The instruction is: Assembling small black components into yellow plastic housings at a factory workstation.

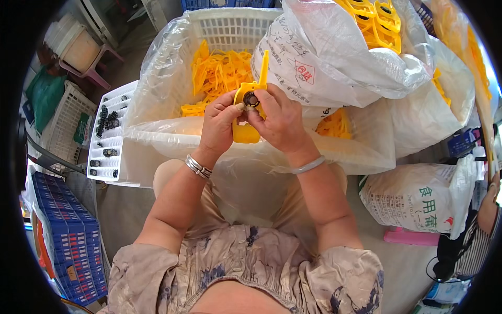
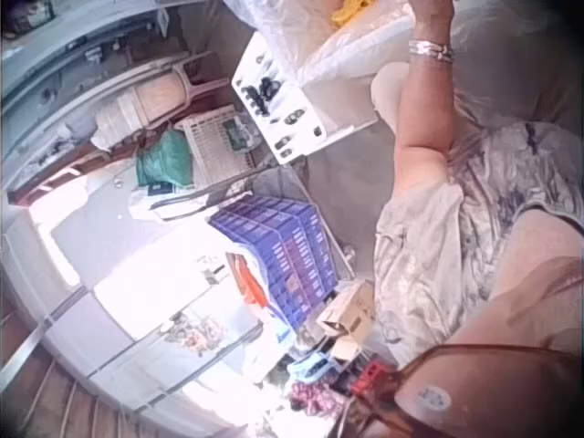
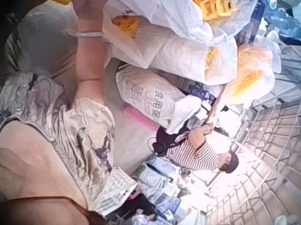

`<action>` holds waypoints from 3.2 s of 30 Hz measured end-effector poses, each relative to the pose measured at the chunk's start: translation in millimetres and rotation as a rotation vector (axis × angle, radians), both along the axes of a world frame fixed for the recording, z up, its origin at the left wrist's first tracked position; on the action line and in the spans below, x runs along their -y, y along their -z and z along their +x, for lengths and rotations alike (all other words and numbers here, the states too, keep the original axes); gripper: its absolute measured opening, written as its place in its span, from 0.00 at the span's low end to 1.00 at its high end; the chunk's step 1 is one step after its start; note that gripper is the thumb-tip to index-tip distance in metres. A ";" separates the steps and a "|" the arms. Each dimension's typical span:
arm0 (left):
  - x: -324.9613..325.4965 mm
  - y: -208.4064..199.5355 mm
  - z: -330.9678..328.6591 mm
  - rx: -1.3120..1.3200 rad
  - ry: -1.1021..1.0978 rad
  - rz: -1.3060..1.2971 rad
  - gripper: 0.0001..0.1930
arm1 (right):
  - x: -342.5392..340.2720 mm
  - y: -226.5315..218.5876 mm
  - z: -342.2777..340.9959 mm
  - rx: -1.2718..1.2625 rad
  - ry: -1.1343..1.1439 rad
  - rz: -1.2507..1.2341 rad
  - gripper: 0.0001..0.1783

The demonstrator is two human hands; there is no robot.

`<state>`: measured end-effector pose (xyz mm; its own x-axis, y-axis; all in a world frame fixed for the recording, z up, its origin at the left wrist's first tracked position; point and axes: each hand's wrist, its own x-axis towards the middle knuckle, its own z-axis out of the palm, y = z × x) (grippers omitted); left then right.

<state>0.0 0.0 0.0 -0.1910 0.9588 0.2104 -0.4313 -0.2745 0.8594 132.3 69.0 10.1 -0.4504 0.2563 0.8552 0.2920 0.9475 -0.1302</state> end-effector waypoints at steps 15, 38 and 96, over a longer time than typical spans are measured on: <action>0.3 -2.8 -0.7 0.062 0.055 -0.010 0.11 | 0.2 -0.4 0.4 -0.043 -0.049 -0.013 0.19; 2.3 0.5 2.8 -0.061 -0.057 0.018 0.11 | 2.7 -1.0 1.3 0.004 -0.047 -0.023 0.20; 1.4 0.2 -0.6 -0.222 -0.048 -0.058 0.16 | -0.3 -2.4 3.4 -0.211 -0.250 -1.129 0.05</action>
